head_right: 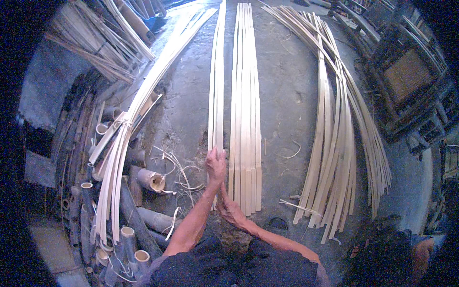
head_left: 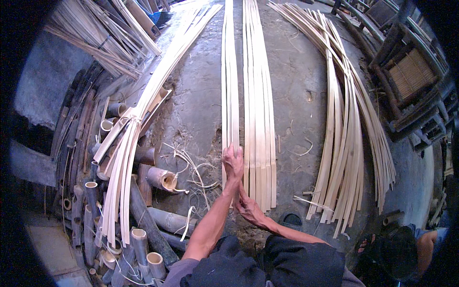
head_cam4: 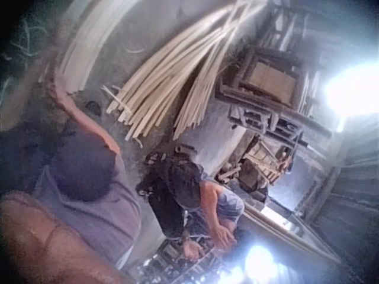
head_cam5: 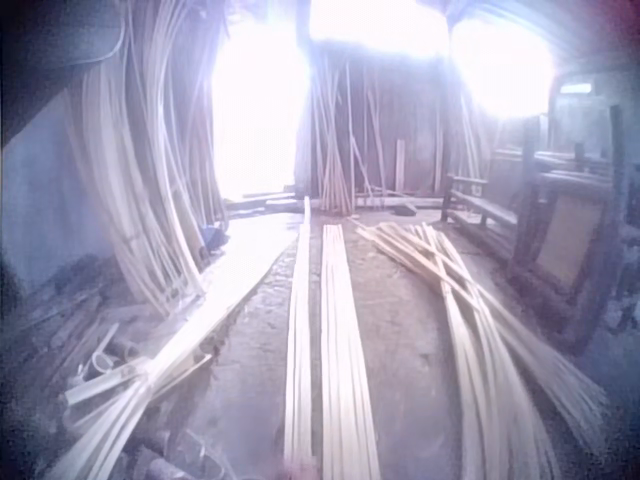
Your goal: The person sits on the floor and sorts long bamboo strips by hand, aligning them into neat piles. They repeatedly pick up strips, adjust their positions, and stack them into organized bundles.
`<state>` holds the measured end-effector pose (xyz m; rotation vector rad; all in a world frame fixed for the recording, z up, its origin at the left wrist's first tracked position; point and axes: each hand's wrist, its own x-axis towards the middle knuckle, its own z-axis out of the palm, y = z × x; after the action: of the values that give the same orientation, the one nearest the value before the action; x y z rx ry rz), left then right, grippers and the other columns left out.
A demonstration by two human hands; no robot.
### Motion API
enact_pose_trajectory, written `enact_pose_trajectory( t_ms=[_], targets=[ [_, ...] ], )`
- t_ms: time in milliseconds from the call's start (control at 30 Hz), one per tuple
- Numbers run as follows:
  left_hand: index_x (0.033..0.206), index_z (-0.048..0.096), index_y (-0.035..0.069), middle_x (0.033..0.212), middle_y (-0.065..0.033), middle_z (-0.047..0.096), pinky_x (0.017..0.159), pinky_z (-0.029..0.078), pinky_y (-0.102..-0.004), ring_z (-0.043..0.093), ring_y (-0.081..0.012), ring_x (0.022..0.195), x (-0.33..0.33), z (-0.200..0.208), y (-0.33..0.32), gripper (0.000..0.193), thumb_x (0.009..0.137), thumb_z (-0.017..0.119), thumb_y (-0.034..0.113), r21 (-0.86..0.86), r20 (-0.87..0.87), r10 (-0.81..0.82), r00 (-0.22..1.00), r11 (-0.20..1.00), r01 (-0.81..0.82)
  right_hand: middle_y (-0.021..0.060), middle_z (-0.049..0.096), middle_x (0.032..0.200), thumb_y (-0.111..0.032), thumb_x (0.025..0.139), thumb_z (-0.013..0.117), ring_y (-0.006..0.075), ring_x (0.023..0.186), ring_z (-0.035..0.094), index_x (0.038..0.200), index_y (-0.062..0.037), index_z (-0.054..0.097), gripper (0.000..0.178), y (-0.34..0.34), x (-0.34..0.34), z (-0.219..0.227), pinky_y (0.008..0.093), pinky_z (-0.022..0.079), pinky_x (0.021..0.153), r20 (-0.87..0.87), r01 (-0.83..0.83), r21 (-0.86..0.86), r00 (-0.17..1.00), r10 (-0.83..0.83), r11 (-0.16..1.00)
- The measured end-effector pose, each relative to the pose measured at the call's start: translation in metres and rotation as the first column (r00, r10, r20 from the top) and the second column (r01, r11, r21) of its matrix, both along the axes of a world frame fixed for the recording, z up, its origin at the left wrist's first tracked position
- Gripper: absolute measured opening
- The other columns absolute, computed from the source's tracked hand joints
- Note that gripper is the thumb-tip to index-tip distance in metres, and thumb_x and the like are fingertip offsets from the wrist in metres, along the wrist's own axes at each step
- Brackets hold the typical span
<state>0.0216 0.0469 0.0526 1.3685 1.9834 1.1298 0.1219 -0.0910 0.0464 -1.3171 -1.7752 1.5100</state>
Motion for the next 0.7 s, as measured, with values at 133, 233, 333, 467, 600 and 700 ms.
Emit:
enact_pose_trajectory(
  t_ms=[133, 233, 333, 467, 600, 700],
  targets=[
    [0.114, 0.056, -0.009, 0.095, -0.0271, 0.056, 0.078, 0.045, -0.0486, 0.057, -0.0419, 0.088, -0.004, -0.043, 0.003, 0.039, 0.088, 0.058, 0.019, 0.03, -0.092, -0.103, 0.99, 0.994, 0.107, 0.0101, 0.058, 0.073, -0.006, 0.091, 0.056, 0.0168, 0.059, 0.054, 0.153, -0.0179, 0.001, 0.083, -0.003, 0.0, 0.0, 0.0328, 0.047, 0.053, -0.027, 0.04, -0.013, 0.999, -0.04, 0.999],
    [0.115, 0.055, -0.011, 0.092, -0.0277, 0.055, 0.076, 0.046, -0.0484, 0.057, -0.042, 0.086, 0.005, -0.046, 0.0, 0.039, 0.086, 0.058, 0.016, 0.089, -0.094, -0.109, 0.99, 0.989, 0.117, 0.006, 0.055, 0.069, -0.006, 0.092, 0.055, 0.0142, 0.059, 0.054, 0.148, -0.0127, 0.018, 0.068, -0.007, 0.001, -0.01, 0.0308, 0.047, 0.053, -0.015, 0.099, 0.038, 0.995, -0.098, 0.994],
    [0.115, 0.054, -0.013, 0.091, -0.0276, 0.055, 0.075, 0.046, -0.0481, 0.057, -0.0422, 0.086, 0.005, -0.039, 0.001, 0.04, 0.085, 0.059, 0.014, 0.02, 0.008, -0.148, 0.989, 0.989, 0.148, 0.0037, 0.05, 0.062, -0.009, 0.093, 0.057, 0.0123, 0.056, 0.052, 0.131, -0.0051, 0.039, 0.042, -0.012, 0.001, -0.032, 0.0287, 0.046, 0.051, -0.055, 0.114, 0.076, 0.992, -0.11, 0.991],
    [0.115, 0.054, -0.013, 0.091, -0.0278, 0.056, 0.075, 0.046, -0.0489, 0.057, -0.0429, 0.087, 0.004, -0.034, -0.006, 0.04, 0.085, 0.059, 0.013, 0.019, -0.04, -0.17, 0.985, 0.985, 0.171, 0.0016, 0.045, 0.057, -0.015, 0.094, 0.057, 0.0117, 0.05, 0.046, 0.108, -0.0018, 0.049, 0.021, -0.019, 0.006, -0.046, 0.0291, 0.043, 0.049, -0.008, 0.081, -0.131, 0.997, -0.082, 0.988],
    [0.116, 0.053, -0.013, 0.093, -0.0292, 0.057, 0.075, 0.046, -0.0494, 0.058, -0.0434, 0.087, 0.0, -0.05, -0.007, 0.04, 0.085, 0.058, 0.011, 0.017, 0.006, -0.191, 0.982, 0.981, 0.191, -0.0017, 0.039, 0.054, -0.019, 0.095, 0.057, 0.0139, 0.045, 0.04, 0.128, -0.0017, 0.04, 0.041, -0.021, 0.004, -0.046, 0.0318, 0.039, 0.047, 0.015, 0.082, -0.019, 0.997, -0.082, 0.996],
    [0.112, 0.053, -0.013, 0.09, -0.0276, 0.056, 0.073, 0.045, -0.0484, 0.058, -0.0423, 0.084, -0.009, -0.052, -0.007, 0.037, 0.086, 0.058, 0.012, -0.019, -0.077, -0.223, 0.972, 0.975, 0.223, 0.0044, 0.041, 0.051, -0.02, 0.093, 0.058, 0.0203, 0.043, 0.043, 0.146, -0.0027, 0.014, 0.071, -0.013, 0.002, -0.037, 0.0359, 0.039, 0.046, 0.104, -0.007, 0.151, 0.995, -0.009, 0.989]
  ],
)
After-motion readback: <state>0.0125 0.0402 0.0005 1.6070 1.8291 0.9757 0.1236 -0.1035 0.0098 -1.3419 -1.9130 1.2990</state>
